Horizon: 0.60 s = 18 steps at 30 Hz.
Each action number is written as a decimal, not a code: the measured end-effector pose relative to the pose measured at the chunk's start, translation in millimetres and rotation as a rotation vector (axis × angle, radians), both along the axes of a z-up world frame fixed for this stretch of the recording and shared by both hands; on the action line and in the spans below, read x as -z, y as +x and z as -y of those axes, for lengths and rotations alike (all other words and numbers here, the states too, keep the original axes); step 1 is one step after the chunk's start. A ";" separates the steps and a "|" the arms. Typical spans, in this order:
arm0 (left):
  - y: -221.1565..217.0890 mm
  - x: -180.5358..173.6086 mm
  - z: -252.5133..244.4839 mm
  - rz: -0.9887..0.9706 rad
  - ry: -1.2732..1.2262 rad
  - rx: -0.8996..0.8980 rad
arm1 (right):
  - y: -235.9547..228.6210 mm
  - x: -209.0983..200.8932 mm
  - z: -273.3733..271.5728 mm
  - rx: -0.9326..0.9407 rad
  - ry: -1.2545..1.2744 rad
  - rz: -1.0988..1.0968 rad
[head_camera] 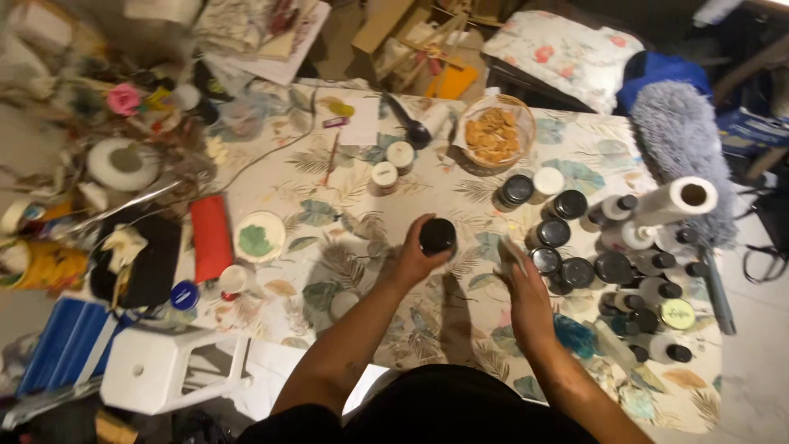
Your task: The person organizes numerous small jars on a glass table and a patterned surface, wiping some of the jars with a cloth.
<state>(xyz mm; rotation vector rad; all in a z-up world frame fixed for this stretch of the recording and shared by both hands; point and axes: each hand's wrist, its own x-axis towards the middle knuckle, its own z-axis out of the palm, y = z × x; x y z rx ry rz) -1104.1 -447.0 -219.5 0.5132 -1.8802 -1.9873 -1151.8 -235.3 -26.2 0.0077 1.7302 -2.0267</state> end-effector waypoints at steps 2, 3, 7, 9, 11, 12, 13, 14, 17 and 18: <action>26.1 -64.3 -7.5 -0.017 -0.022 0.051 | -14.1 15.6 13.3 -0.219 0.095 -0.321; 41.7 -96.4 -14.0 -0.034 -0.037 0.120 | -18.7 23.2 19.5 -0.421 0.188 -0.648; 100.2 -188.5 -35.3 0.101 -0.246 0.041 | 13.9 6.8 53.5 -0.730 0.224 -1.053; 140.1 -217.2 -51.7 0.123 -0.286 -0.083 | 39.9 -17.8 56.2 -0.757 0.094 -1.335; 179.4 -210.3 -76.6 0.093 -0.247 -0.224 | 60.6 -34.9 55.2 -0.882 -0.130 -1.386; 201.4 -205.7 -90.7 0.062 -0.210 -0.300 | 74.8 -41.7 53.9 -0.950 -0.318 -1.404; 218.1 -203.7 -106.5 0.068 -0.211 -0.361 | 84.0 -37.8 49.1 -0.999 -0.364 -1.403; 234.1 -202.4 -120.6 -0.057 -0.133 -0.398 | 93.2 -34.1 46.5 -1.094 -0.478 -1.374; 273.0 -182.5 -167.2 -0.290 0.013 -0.506 | 131.2 -38.7 34.8 -1.256 -0.723 -1.246; 283.1 -172.6 -185.2 -0.398 0.098 -0.520 | 145.0 -42.2 28.7 -1.283 -0.799 -1.148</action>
